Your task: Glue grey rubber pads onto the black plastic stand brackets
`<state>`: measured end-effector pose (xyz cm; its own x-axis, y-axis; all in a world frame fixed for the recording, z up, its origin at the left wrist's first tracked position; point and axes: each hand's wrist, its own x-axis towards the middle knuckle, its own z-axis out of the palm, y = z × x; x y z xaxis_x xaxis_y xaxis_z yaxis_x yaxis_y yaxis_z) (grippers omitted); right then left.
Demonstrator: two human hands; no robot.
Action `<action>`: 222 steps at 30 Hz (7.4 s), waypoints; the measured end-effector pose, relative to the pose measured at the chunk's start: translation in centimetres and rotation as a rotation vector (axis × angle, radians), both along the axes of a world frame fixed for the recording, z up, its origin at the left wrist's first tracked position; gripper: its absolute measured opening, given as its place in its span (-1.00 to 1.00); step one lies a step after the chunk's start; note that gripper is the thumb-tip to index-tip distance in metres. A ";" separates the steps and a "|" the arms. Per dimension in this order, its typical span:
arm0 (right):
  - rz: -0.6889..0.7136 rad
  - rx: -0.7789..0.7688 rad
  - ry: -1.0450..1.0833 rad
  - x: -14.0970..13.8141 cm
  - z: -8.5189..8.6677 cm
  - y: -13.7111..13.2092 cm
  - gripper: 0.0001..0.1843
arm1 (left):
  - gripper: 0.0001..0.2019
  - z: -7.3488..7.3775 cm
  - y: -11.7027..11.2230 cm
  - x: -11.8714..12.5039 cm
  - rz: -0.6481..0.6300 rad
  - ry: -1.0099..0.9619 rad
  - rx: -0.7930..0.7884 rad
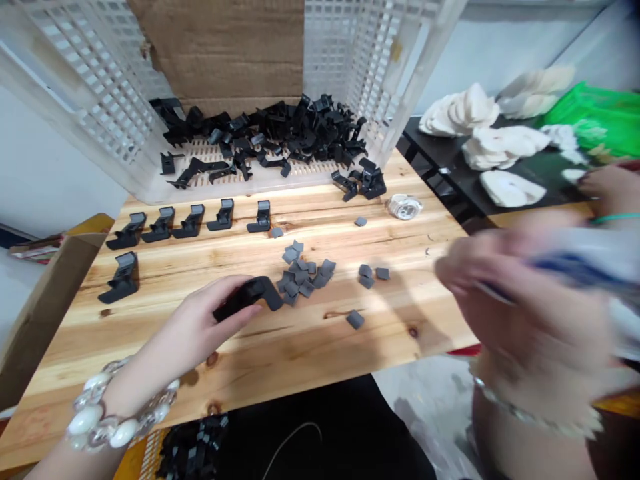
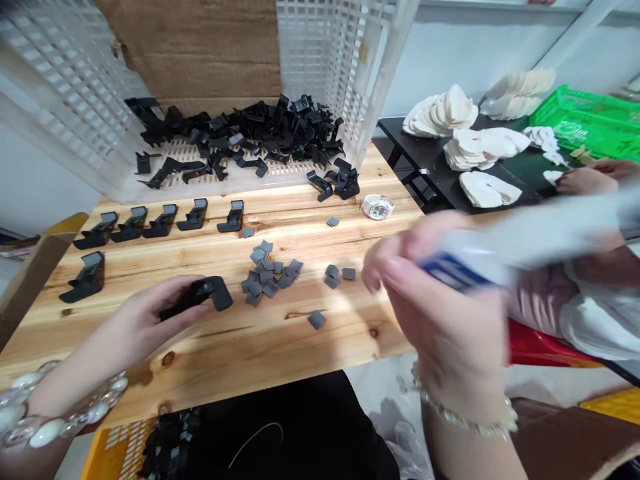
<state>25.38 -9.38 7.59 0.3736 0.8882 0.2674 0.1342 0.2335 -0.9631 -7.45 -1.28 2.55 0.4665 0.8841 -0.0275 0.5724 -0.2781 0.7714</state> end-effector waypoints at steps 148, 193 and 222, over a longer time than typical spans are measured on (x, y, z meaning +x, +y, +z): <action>0.137 -0.194 0.420 -3.6 -3.6 9.6 -0.77 | -0.84 -2.0 -0.7 5.6 0.004 -0.955 -1.155; 0.157 -0.160 0.395 -4.0 -3.5 9.3 -0.75 | -0.82 -2.4 -0.7 5.7 -0.023 -0.899 -1.131; 0.157 -0.134 0.364 -4.3 -3.6 9.2 -0.77 | -0.80 -2.5 -0.8 5.6 -0.011 -0.899 -1.126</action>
